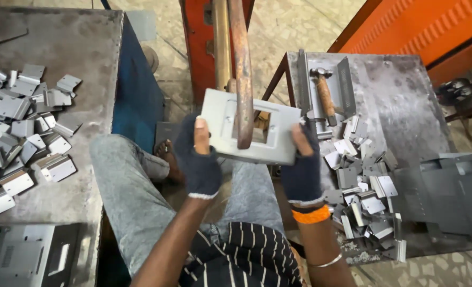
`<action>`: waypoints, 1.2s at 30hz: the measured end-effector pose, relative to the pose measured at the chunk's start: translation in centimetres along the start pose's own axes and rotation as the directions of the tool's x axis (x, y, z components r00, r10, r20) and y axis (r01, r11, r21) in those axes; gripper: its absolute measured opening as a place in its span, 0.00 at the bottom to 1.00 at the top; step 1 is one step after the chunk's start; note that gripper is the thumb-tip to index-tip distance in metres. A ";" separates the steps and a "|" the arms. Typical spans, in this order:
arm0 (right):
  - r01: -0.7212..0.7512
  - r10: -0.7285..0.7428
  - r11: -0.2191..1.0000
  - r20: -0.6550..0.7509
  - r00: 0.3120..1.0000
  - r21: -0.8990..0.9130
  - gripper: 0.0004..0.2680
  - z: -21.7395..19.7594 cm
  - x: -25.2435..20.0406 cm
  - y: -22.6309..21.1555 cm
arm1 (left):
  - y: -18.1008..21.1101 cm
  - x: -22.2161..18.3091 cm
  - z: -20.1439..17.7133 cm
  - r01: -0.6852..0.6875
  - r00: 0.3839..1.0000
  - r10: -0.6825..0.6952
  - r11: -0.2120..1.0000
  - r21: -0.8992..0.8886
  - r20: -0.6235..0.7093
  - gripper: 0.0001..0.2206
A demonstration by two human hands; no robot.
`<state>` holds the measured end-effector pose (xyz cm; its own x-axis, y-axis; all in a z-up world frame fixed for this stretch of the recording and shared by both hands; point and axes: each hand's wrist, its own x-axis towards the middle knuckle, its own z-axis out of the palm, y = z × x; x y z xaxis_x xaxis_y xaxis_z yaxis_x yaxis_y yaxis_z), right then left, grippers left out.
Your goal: The person assembles and spot-welds metal components into a larger housing unit.
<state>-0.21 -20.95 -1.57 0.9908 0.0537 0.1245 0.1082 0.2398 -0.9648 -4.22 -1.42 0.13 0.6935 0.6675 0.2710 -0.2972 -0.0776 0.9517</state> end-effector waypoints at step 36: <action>-0.271 0.217 0.914 0.201 0.955 0.301 0.17 4.9 1.3 -0.3 | 9.5 4.8 -2.3 -0.750 0.571 0.248 0.544 0.375 0.783 0.10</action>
<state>0.68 -16.24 -0.01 0.9535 0.2981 -0.0442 -0.1945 0.4968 -0.8458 -5.20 2.74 10.19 0.8359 -0.2179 0.5037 -0.4362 -0.8208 0.3688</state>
